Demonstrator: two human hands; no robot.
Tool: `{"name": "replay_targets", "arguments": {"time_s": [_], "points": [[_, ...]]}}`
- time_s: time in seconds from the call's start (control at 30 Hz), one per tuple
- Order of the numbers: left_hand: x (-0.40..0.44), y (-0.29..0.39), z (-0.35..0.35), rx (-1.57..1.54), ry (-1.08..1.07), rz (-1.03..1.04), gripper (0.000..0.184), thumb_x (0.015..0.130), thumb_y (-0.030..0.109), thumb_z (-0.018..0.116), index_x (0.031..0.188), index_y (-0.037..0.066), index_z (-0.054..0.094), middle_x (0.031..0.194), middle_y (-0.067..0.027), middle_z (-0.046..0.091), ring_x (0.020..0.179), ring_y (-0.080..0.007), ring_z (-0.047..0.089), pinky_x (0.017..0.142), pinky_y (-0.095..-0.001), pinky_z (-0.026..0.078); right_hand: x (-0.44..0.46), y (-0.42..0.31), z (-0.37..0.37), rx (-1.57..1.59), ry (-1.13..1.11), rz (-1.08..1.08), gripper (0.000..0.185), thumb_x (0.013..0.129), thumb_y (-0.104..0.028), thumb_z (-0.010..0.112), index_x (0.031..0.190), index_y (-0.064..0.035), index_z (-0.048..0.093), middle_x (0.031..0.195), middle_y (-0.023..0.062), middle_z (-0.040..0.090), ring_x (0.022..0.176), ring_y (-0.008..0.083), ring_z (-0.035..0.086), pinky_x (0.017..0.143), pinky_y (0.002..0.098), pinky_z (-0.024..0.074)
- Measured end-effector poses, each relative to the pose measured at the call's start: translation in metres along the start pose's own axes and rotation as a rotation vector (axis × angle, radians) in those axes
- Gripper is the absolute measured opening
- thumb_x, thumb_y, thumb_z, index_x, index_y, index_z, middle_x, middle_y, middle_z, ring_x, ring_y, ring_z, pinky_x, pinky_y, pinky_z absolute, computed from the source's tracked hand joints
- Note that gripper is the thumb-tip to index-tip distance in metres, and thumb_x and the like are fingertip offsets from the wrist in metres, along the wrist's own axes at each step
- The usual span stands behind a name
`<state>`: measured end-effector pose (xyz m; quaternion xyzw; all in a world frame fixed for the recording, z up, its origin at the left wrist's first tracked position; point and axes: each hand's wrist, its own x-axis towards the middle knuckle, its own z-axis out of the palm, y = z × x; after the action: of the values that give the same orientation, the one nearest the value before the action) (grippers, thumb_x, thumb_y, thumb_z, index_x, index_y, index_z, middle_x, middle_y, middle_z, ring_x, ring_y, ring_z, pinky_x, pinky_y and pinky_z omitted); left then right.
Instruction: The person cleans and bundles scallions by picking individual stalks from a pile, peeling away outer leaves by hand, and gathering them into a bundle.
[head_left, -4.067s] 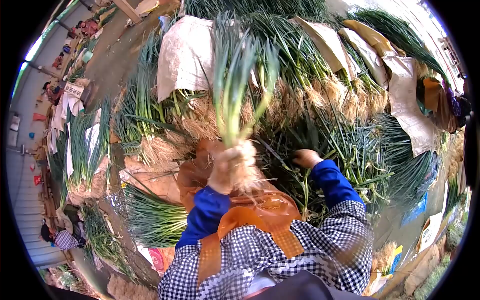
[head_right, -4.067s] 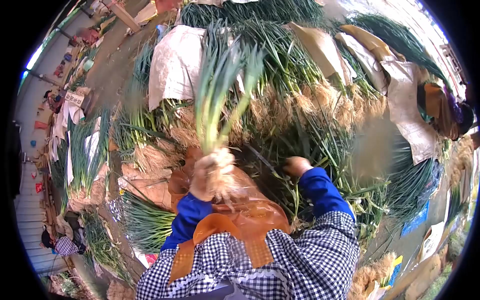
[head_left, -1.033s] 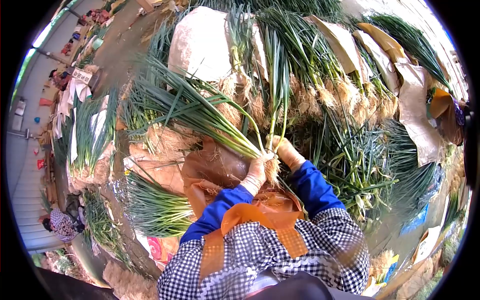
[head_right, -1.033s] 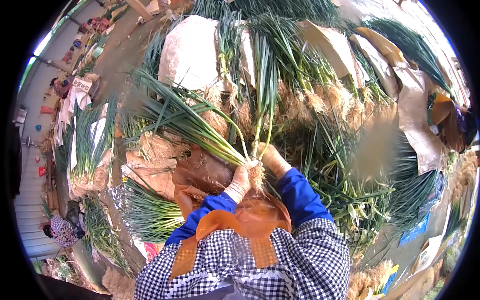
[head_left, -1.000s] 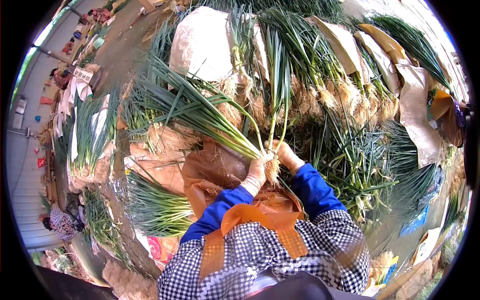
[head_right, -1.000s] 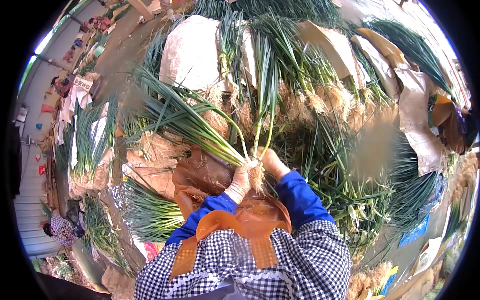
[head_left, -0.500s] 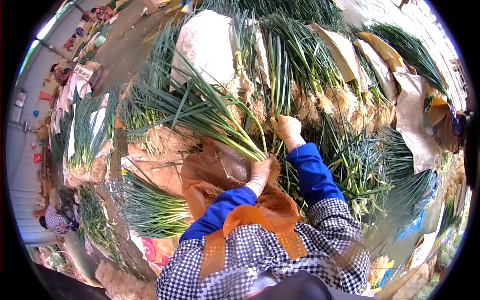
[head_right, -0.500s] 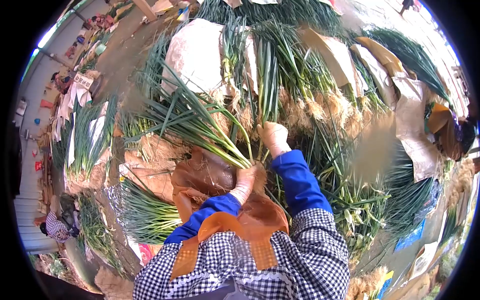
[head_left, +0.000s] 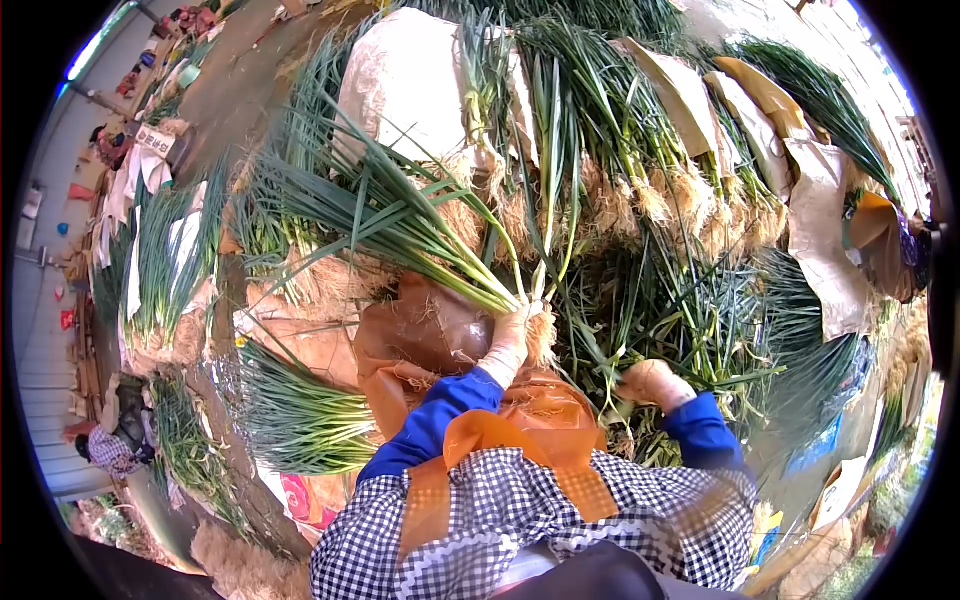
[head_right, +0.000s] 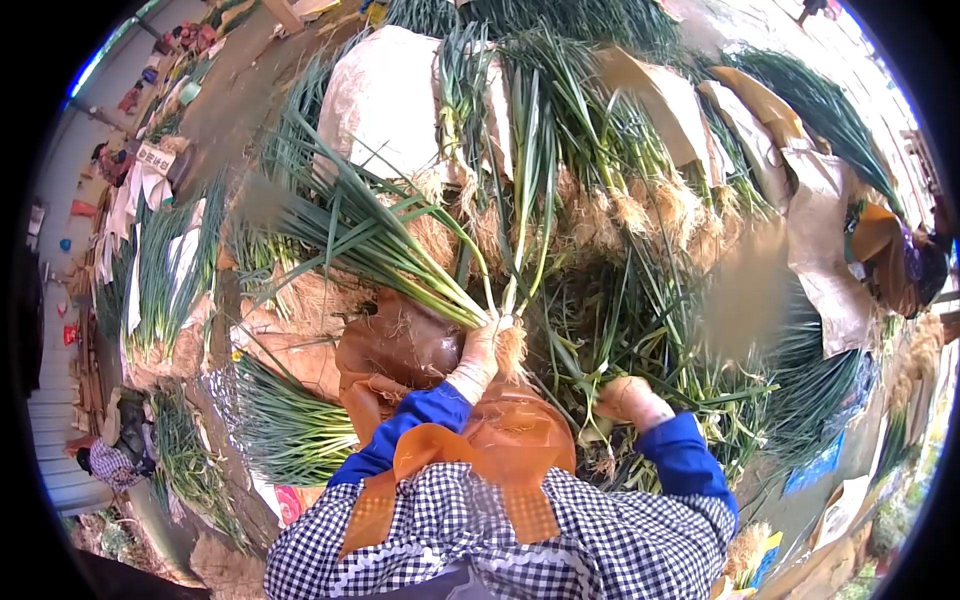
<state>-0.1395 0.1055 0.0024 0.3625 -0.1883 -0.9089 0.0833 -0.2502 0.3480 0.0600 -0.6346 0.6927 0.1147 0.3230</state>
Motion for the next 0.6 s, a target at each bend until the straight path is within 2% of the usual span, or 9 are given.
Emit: {"name": "replay_targets", "arguments": {"time_s": [0.03,0.1,0.17,0.3,0.33,0.37,0.43,0.5,0.6], "points": [[-0.003,-0.001,0.002,0.034,0.029,0.079,0.013,0.077,0.005,0.063,0.089,0.006,0.057,0.073,-0.0056,0.060,0.064,-0.0188,0.060,0.058,-0.0313,0.053,0.001,0.006,0.000,-0.081,-0.455,0.306,0.027,0.088,-0.032,0.053,0.095,-0.0079,0.063,0.071,0.0027,0.061,0.061,0.0129,0.058,0.051,0.0263,0.0438],[0.006,-0.005,-0.004,-0.041,0.071,0.079,0.014,0.077,0.007,0.063,0.089,0.005,0.057,0.073,-0.0071,0.060,0.066,-0.0209,0.061,0.059,-0.0325,0.053,0.054,0.043,-0.013,0.151,-0.167,0.048,0.039,0.090,-0.040,0.049,0.106,-0.0065,0.060,0.070,0.0027,0.059,0.060,0.0123,0.055,0.056,0.0284,0.0451],[0.007,-0.010,-0.019,-0.051,0.000,0.011,0.014,0.077,0.008,0.062,0.090,0.005,0.057,0.074,-0.0081,0.060,0.067,-0.0219,0.061,0.059,-0.0331,0.053,0.079,0.029,-0.063,1.513,0.363,0.277,0.045,0.092,-0.044,0.043,0.100,-0.0047,0.063,0.073,0.0030,0.057,0.058,0.0123,0.050,0.055,0.0265,0.0417],[-0.004,0.000,-0.005,-0.069,-0.066,-0.016,0.019,0.080,0.013,0.059,0.097,0.005,0.057,0.080,-0.0115,0.063,0.069,-0.0262,0.063,0.058,-0.0359,0.052,0.185,-0.005,-0.066,2.068,0.542,-0.092,0.039,0.093,-0.039,0.045,0.091,-0.0033,0.062,0.073,-0.0006,0.055,0.059,0.0097,0.045,0.054,0.0232,0.0384],[-0.007,0.003,-0.007,-0.094,-0.083,-0.078,0.019,0.081,0.013,0.058,0.097,0.003,0.058,0.080,-0.0117,0.063,0.069,-0.0263,0.063,0.059,-0.0364,0.053,0.202,-0.008,-0.052,1.943,0.498,0.003,0.034,0.091,-0.036,0.049,0.091,-0.0045,0.062,0.073,-0.0017,0.056,0.063,0.0101,0.048,0.057,0.0267,0.0422],[-0.010,0.008,-0.006,-0.096,-0.078,-0.070,0.019,0.081,0.013,0.058,0.097,0.003,0.058,0.080,-0.0117,0.063,0.069,-0.0263,0.063,0.059,-0.0364,0.053,0.213,-0.011,-0.036,1.676,0.601,-0.235,0.034,0.088,-0.038,0.053,0.088,-0.0053,0.063,0.071,0.0005,0.060,0.068,0.0142,0.058,0.064,0.0305,0.0461],[-0.019,0.014,-0.005,-0.123,-0.141,-0.088,0.020,0.079,0.013,0.062,0.096,0.002,0.057,0.079,-0.0119,0.063,0.069,-0.0264,0.063,0.057,-0.0359,0.052,0.239,0.013,0.050,0.329,0.614,0.084,0.039,0.084,-0.042,0.056,0.093,-0.0051,0.064,0.081,0.0074,0.065,0.082,0.0215,0.064,0.074,0.0305,0.0480],[-0.031,0.022,0.001,-0.145,-0.266,-0.123,0.025,0.081,0.011,0.058,0.104,0.002,0.057,0.084,-0.0108,0.063,0.073,-0.0266,0.063,0.062,-0.0363,0.053,0.157,-0.006,0.007,0.263,0.015,0.315,0.049,0.080,-0.051,0.054,0.098,-0.0061,0.064,0.092,0.0129,0.066,0.090,0.0270,0.063,0.080,0.0326,0.0482],[-0.033,0.034,0.010,-0.086,-0.380,-0.196,0.038,0.081,0.007,0.056,0.119,0.006,0.052,0.091,-0.0102,0.061,0.079,-0.0268,0.063,0.068,-0.0360,0.054,0.126,0.017,-0.001,0.406,-0.161,0.375,0.051,0.086,-0.051,0.047,0.107,-0.0063,0.061,0.104,0.0096,0.063,0.095,0.0241,0.061,0.082,0.0337,0.0464]]}}
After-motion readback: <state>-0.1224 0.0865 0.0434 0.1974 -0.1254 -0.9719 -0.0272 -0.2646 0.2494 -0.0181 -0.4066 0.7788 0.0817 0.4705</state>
